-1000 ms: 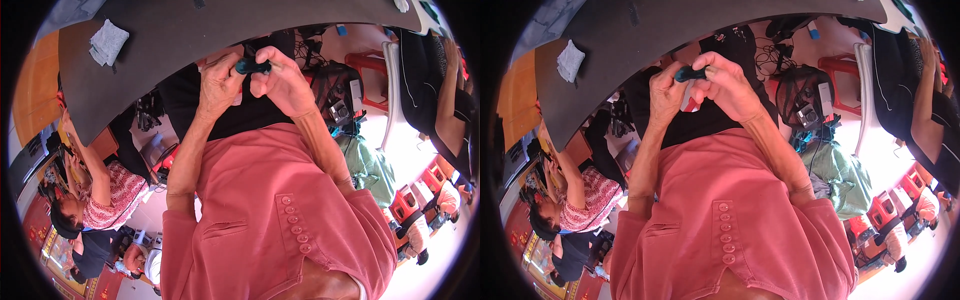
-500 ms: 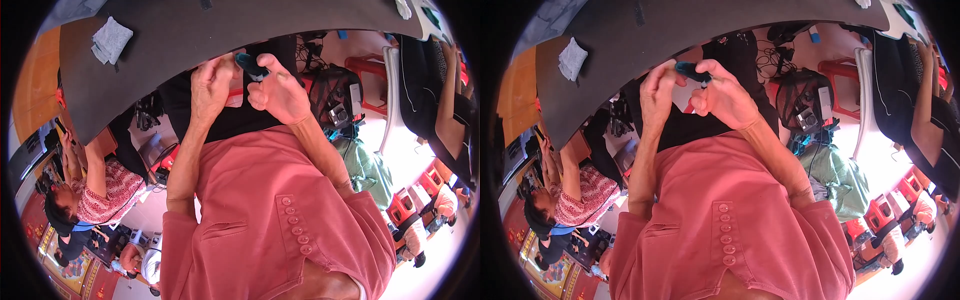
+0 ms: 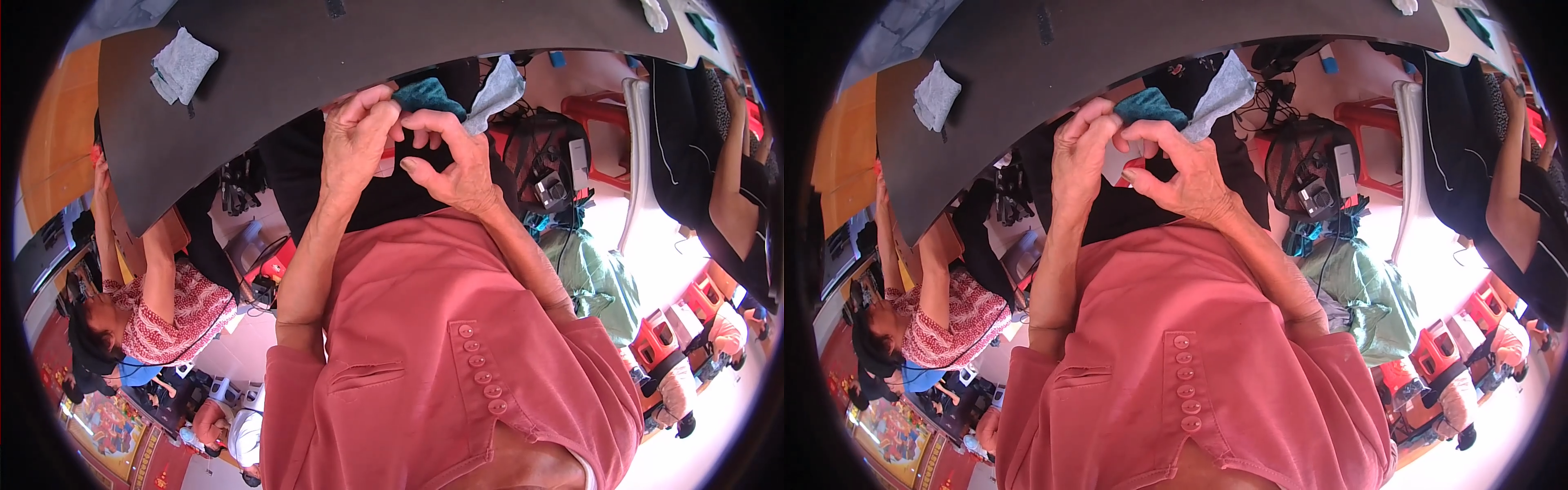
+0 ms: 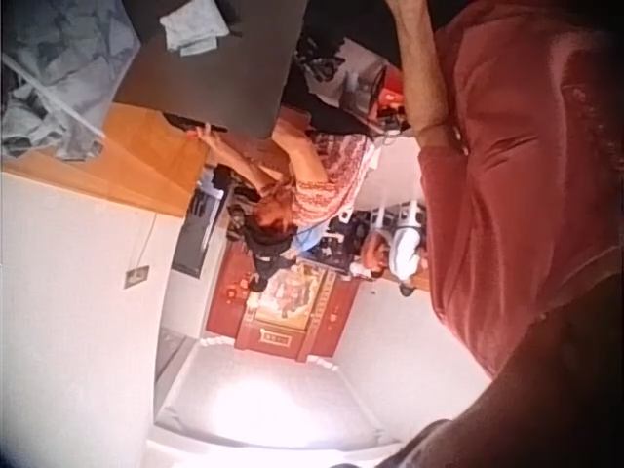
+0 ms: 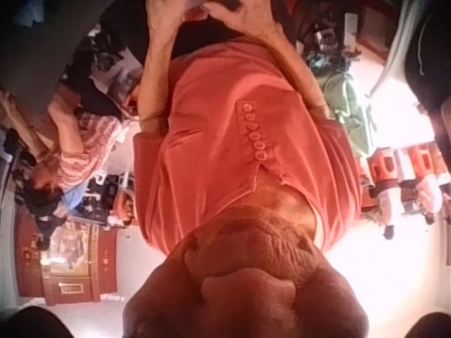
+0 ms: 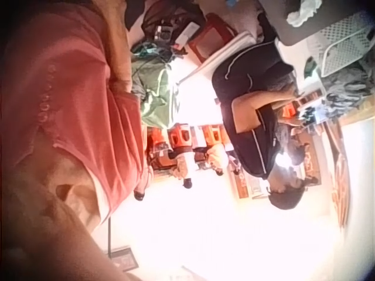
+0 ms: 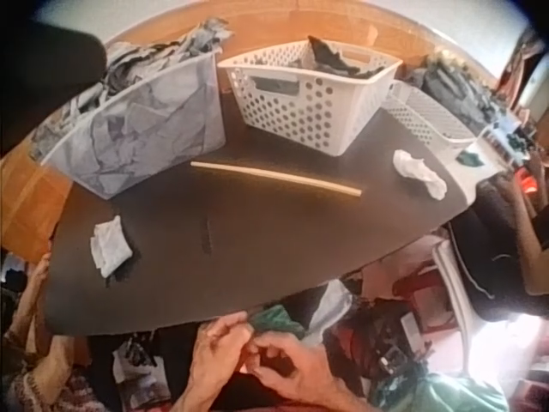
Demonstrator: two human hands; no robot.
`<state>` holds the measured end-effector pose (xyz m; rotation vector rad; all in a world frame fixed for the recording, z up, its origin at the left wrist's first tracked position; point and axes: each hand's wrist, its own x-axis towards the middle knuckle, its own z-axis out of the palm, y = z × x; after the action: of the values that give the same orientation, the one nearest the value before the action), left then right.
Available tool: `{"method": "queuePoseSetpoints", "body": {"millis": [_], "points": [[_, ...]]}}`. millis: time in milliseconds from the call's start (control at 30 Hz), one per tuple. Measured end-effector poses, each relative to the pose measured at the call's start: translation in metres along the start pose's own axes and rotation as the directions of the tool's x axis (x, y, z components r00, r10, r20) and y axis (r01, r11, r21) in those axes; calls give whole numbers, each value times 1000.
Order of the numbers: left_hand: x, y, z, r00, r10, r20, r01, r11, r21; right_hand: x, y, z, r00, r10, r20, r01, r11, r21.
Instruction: Turning sewn fabric tubes or components right-side out using a wooden stick as a turning tool.
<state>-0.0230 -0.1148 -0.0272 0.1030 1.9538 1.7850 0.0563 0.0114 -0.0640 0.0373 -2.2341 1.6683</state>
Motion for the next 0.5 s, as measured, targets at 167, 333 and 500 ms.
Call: {"method": "queuePoseSetpoints", "body": {"millis": [167, 333, 500], "points": [[-4, -1, 1, 998, 45, 49, -56, 963, 264, -5, 4, 2, 987, 137, -81, -108, 951, 290], [-6, -14, 10, 985, 162, 53, -166, 983, 79, -6, 9, -13, 915, 385, -118, -271, 805, 528], [5, -6, 13, 989, 101, 106, -118, 977, 177, -9, 12, -4, 977, 197, -85, -161, 935, 316]]}}
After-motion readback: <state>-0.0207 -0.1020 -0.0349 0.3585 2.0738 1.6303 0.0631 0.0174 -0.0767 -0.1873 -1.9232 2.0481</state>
